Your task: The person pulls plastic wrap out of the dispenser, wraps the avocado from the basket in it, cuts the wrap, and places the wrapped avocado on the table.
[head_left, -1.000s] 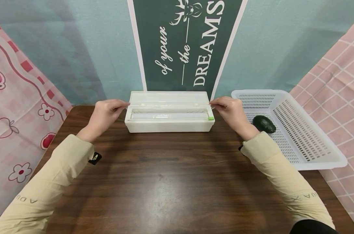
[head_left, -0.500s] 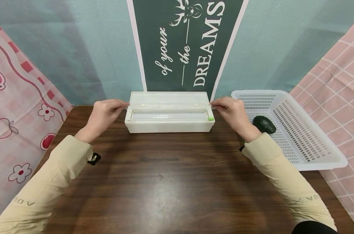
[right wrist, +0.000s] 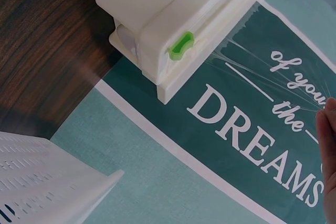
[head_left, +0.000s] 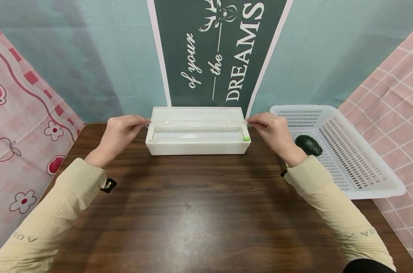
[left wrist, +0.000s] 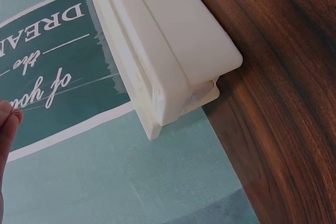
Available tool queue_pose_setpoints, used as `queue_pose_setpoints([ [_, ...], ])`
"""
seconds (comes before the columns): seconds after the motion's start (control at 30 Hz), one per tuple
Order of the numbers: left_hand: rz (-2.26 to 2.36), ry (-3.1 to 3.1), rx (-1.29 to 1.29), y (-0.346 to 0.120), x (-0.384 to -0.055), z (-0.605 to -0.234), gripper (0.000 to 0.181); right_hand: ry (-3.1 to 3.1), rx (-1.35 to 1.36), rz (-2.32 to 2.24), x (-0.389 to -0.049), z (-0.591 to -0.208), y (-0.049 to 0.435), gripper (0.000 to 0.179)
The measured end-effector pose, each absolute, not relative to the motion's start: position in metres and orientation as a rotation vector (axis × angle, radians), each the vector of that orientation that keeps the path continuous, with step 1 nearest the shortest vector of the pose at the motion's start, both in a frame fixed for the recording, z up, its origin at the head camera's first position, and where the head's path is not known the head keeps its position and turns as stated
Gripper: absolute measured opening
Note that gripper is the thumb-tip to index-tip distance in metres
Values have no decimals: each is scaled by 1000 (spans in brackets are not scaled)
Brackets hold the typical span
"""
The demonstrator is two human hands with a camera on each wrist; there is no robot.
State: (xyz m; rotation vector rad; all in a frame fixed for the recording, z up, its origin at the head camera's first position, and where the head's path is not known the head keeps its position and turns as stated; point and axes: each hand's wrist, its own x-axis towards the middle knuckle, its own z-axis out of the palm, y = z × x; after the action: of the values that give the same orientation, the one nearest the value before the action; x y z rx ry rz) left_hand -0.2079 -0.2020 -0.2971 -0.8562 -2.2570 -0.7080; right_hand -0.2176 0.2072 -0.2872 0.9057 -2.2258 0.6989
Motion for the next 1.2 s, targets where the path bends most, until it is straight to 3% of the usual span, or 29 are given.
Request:
queue_pose_setpoints([
  [1.2,-689,-2197,-901,-208,-206,-286,24,-2180,922,691,-212,-274,205,15],
])
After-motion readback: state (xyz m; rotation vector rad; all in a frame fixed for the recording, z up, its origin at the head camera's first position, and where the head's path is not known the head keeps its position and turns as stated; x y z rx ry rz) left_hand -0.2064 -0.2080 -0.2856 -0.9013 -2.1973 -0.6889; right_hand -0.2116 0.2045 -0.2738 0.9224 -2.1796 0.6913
